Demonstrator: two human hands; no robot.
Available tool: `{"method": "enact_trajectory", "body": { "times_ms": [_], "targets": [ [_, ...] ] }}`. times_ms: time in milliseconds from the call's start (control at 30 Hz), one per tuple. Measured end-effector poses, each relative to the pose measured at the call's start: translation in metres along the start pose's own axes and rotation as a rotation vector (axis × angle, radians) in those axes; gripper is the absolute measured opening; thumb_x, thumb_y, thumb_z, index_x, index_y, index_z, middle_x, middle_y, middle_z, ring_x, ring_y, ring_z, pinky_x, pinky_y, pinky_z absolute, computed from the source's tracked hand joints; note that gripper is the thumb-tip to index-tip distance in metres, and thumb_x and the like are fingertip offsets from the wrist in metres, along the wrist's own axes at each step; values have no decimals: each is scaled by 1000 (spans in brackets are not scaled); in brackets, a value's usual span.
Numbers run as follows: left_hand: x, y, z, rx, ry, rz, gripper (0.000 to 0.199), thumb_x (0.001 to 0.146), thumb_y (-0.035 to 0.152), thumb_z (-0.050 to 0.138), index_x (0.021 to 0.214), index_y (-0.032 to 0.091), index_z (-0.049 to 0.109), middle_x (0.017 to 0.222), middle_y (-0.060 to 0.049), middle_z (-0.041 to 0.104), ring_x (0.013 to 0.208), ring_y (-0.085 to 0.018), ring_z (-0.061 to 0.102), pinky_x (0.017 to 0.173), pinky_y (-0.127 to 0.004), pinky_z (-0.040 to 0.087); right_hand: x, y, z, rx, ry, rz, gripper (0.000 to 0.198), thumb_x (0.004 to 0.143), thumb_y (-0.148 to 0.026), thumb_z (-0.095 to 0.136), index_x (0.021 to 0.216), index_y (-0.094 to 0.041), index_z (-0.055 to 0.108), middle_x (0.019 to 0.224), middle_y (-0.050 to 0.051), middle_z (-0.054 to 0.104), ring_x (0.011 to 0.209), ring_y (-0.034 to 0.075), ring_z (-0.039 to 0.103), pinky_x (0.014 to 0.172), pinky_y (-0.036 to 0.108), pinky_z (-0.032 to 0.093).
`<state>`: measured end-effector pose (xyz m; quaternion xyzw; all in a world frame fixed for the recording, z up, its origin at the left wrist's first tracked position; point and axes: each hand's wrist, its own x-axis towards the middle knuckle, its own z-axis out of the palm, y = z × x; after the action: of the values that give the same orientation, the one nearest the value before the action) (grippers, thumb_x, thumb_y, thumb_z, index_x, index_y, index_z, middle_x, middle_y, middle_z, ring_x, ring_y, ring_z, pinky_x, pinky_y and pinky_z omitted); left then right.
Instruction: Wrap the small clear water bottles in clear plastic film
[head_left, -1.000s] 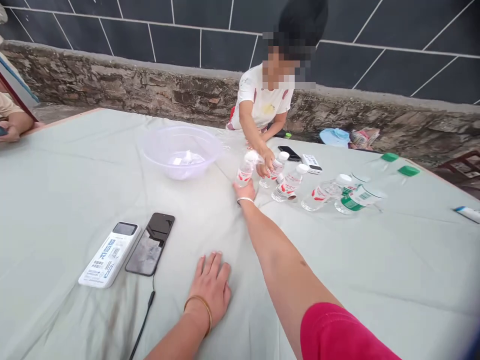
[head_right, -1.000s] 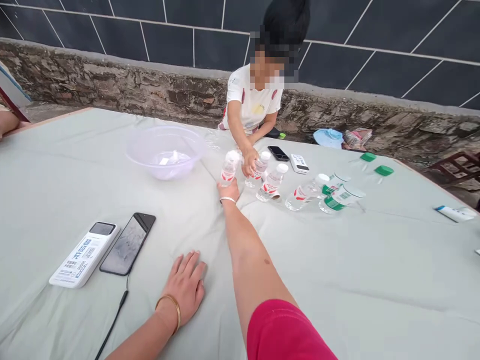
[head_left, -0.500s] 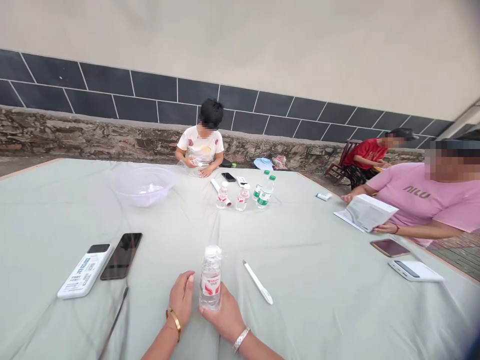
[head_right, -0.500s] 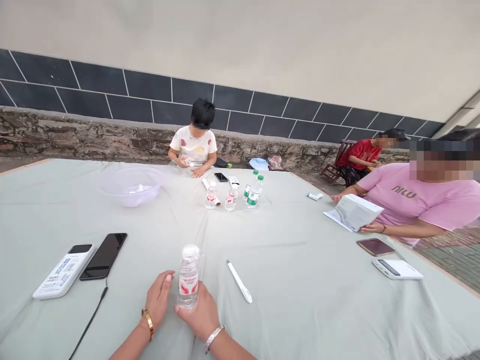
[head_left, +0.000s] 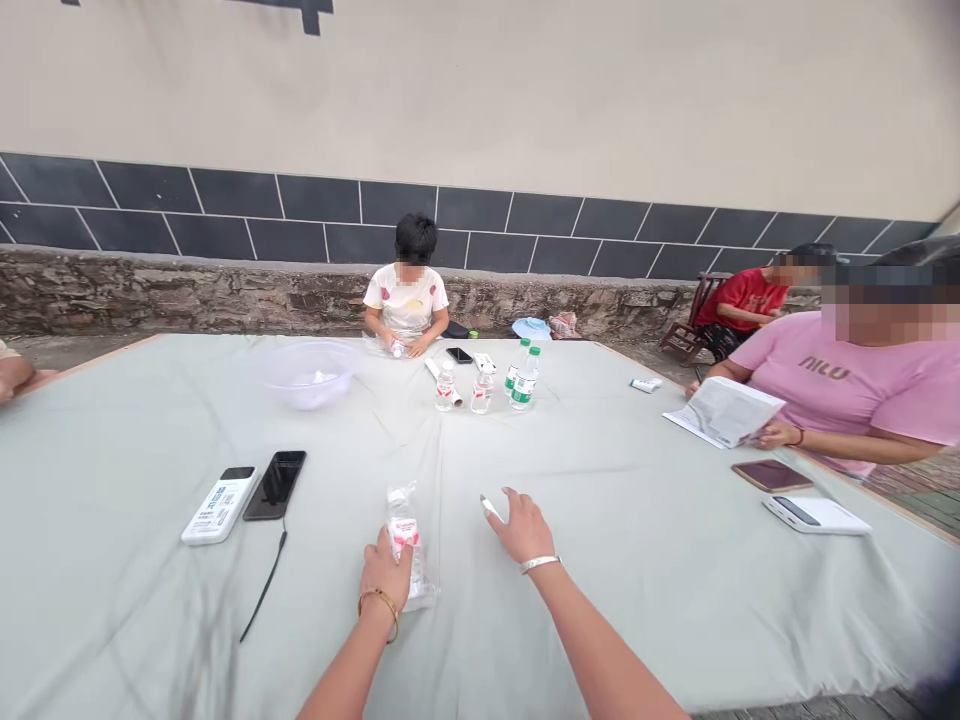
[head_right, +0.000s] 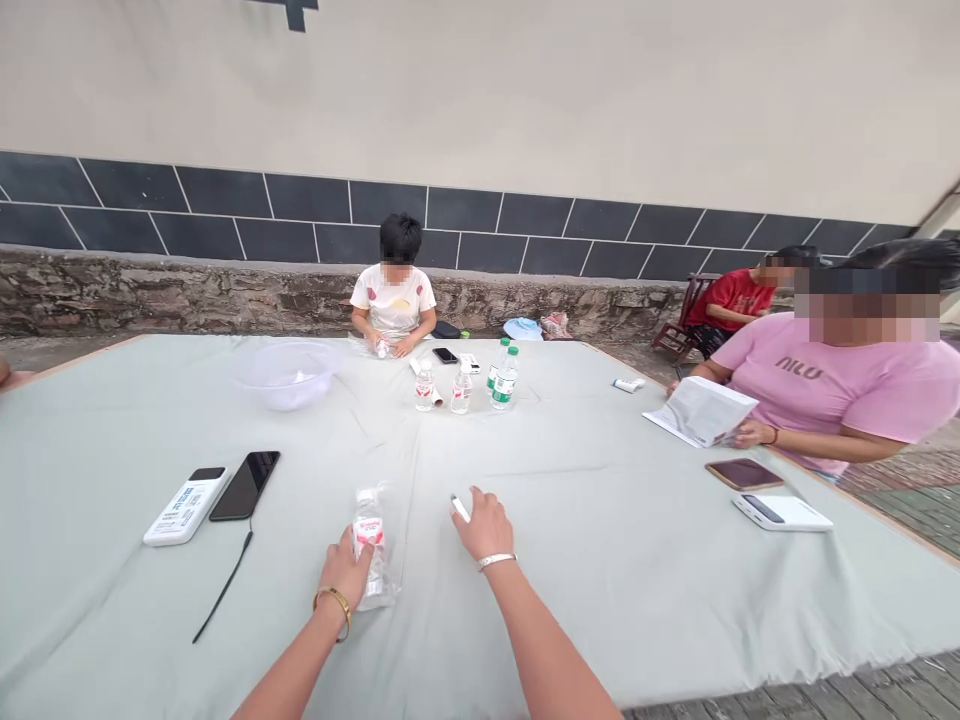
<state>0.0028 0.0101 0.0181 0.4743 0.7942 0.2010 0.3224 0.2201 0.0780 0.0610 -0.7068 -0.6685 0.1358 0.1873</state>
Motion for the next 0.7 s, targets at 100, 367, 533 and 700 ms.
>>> {"method": "enact_trajectory", "body": {
  "times_ms": [100, 367, 533, 700],
  "targets": [
    [-1, -6, -3, -37, 8, 74, 58, 88, 49, 24, 136, 16, 29, 119, -14, 55, 111, -23, 54, 89, -32, 39, 3, 24, 2, -49, -93, 24, 14, 72, -28, 59, 85, -23, 61, 90, 15, 60, 93, 32, 57, 71, 38, 40],
    [6, -21, 0, -91, 28, 56, 60, 88, 49, 22, 139, 17, 29, 117, -13, 57, 111, -23, 53, 89, -34, 39, 8, -28, 15, 180, -232, -122, 27, 85, -29, 38, 65, -21, 54, 64, 2, 55, 63, 16, 52, 60, 26, 34],
    [10, -26, 1, -131, 75, 120, 52, 90, 42, 22, 131, 17, 41, 114, -10, 60, 110, -22, 53, 90, -34, 40, 21, -79, 35, 377, -300, -84, 29, 85, -25, 32, 89, -16, 60, 67, 2, 58, 60, 13, 51, 56, 22, 35],
    [11, -30, 1, -154, 106, 138, 48, 90, 35, 20, 122, 13, 49, 116, -12, 59, 113, -22, 50, 92, -33, 39, -10, -74, 37, 476, -353, -40, 34, 83, -27, 30, 95, -15, 60, 64, 2, 59, 58, 13, 52, 56, 22, 38]
  ]
}}
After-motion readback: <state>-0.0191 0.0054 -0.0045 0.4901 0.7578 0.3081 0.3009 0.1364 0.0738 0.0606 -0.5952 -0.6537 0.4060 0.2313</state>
